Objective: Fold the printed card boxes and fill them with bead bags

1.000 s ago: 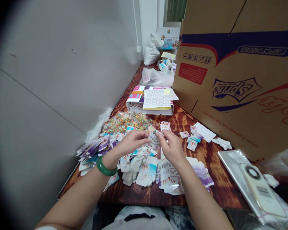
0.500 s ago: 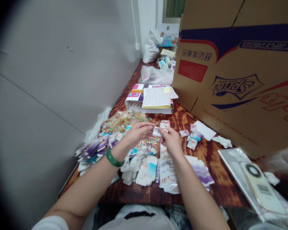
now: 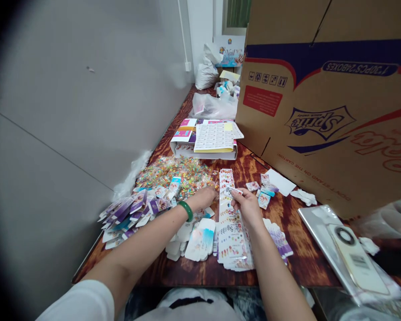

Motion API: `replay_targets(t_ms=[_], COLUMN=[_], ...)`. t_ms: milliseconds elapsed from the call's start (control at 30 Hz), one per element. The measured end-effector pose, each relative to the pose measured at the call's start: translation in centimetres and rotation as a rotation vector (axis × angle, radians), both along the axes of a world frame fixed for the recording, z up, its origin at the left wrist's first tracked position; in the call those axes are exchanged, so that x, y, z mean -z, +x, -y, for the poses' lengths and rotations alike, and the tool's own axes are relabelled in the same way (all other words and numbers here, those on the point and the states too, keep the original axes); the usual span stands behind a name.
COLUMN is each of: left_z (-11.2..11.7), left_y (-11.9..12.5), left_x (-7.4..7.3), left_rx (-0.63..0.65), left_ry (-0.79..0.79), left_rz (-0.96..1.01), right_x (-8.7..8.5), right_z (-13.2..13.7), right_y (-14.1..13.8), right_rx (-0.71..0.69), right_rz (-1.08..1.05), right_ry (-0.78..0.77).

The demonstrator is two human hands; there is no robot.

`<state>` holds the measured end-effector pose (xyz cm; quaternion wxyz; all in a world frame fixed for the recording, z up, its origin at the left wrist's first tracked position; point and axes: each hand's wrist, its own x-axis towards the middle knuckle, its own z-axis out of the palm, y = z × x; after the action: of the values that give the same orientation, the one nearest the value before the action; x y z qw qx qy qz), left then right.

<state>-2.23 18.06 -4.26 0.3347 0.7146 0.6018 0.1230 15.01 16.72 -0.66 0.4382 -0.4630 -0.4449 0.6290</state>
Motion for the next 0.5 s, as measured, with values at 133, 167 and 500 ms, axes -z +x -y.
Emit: replay_targets(t_ms=[133, 167, 500], left_z=[-0.1, -0.1, 2.2], left_y=[-1.0, -1.2, -1.0], left_x=[-0.4, -0.7, -5.1], left_rx=[-0.027, -0.028, 0.010], left_ry=[0.015, 0.013, 0.021], left_rz=[-0.001, 0.015, 0.121], right_x=[1.0, 1.4, 1.9], right_z=[-0.3, -0.4, 0.3], right_y=[0.8, 0.8, -2.1], right_rx=[0.050, 0.061, -0.231], right_rz=[0.078, 0.103, 0.096], right_ry=[-0.020, -0.026, -0.120])
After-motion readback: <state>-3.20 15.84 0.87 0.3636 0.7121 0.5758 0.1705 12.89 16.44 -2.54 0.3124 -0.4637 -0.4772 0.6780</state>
